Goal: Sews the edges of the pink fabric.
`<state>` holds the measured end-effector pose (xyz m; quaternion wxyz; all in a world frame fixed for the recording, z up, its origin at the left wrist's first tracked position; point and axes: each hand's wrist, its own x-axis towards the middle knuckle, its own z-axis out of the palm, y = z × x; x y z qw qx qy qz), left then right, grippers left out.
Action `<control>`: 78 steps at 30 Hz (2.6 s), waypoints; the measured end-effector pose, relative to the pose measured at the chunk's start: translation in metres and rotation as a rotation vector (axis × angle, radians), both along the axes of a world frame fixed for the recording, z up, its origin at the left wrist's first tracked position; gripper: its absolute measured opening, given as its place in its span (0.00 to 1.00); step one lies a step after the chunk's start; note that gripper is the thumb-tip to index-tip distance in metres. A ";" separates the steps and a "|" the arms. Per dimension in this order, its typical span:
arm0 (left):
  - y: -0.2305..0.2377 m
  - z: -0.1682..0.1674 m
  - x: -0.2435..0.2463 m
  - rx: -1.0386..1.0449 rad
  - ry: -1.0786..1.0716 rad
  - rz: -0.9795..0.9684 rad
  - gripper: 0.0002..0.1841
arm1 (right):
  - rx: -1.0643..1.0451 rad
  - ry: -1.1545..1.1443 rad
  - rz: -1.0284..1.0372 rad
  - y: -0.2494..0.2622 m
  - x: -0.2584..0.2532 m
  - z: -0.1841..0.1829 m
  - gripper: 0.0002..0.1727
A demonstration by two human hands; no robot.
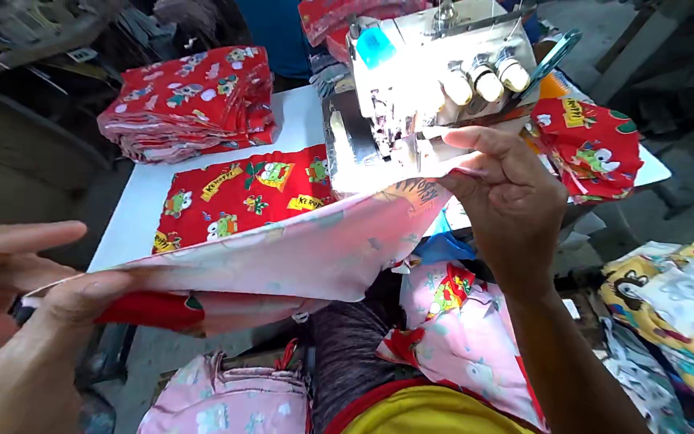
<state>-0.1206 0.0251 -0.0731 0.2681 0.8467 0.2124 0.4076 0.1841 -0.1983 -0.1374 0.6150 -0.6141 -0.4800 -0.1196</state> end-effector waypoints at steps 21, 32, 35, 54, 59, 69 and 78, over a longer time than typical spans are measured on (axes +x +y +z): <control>0.020 -0.051 0.228 0.101 0.376 -0.429 0.21 | 0.005 0.194 0.097 0.080 0.025 -0.044 0.10; 0.000 -0.035 0.218 0.057 0.491 -0.484 0.38 | 0.010 0.157 -0.005 0.076 0.025 -0.047 0.15; 0.001 -0.035 0.213 0.178 0.506 -0.371 0.19 | -0.002 0.163 -0.001 0.074 0.025 -0.048 0.13; -0.010 -0.039 0.214 0.143 0.399 -0.432 0.08 | 0.115 0.314 0.079 0.068 0.020 -0.050 0.14; -0.009 -0.039 0.211 0.193 0.397 -0.375 0.07 | 0.116 0.344 0.139 0.065 0.020 -0.050 0.16; -0.013 -0.035 0.213 0.178 0.390 -0.439 0.13 | 0.105 0.364 0.169 0.064 0.019 -0.048 0.15; -0.016 -0.036 0.219 0.208 0.398 -0.417 0.12 | 0.082 0.315 0.122 0.061 0.014 -0.041 0.13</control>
